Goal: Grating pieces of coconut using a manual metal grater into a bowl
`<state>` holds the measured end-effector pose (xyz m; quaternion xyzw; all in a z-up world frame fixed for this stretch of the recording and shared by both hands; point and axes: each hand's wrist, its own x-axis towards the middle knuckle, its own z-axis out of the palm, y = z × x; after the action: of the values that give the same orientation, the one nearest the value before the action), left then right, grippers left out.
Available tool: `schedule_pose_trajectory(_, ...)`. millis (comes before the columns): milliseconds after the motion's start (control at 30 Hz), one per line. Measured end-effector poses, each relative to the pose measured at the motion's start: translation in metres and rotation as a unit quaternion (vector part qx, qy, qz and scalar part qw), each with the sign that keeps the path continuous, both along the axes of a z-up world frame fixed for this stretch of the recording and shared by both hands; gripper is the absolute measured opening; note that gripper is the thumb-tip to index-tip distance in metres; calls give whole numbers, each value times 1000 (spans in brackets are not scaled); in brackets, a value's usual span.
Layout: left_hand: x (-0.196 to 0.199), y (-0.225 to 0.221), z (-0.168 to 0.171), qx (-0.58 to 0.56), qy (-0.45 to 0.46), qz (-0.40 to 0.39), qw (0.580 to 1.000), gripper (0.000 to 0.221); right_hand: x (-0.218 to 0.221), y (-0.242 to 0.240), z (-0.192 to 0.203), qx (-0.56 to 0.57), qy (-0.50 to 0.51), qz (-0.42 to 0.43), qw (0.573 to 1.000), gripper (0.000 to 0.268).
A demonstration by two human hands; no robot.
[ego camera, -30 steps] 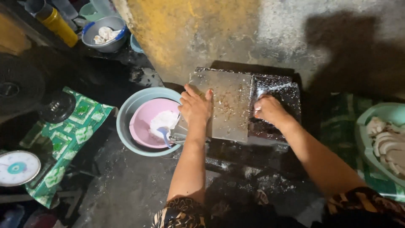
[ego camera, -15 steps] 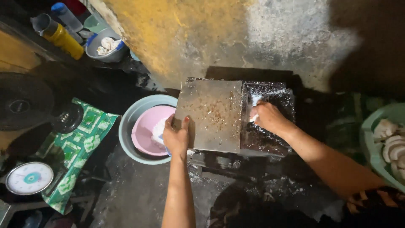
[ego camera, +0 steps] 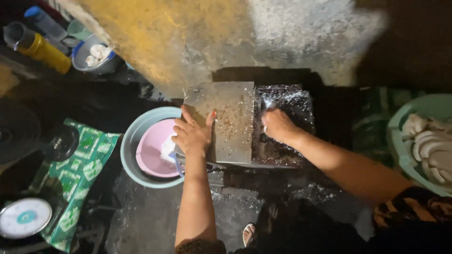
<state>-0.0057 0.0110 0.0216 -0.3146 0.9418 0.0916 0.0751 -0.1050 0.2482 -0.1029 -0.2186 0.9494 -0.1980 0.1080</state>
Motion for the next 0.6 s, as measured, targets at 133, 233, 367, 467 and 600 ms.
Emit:
schedule_pose_trajectory(133,4,5,6,-9,-10,11,1000,106,-3,-6,-10,13,26,35,999,11)
schedule_pose_trajectory(233,9,12,25,23,-9,13,1000,104,-6,-13,-16,21,29,34,999,15)
schedule_pose_trajectory(367,11,10,24,50,47,22,997,104,14,-27,10,22,51,29,998,13)
schedule_pose_trajectory(467,13,10,21,72,44,42,996,103,10,-27,2,2,129,40,991,8)
schedule_pose_trajectory(600,11,12,27,16,-46,42,998,103,24,20,31,-158,154,75,972,20)
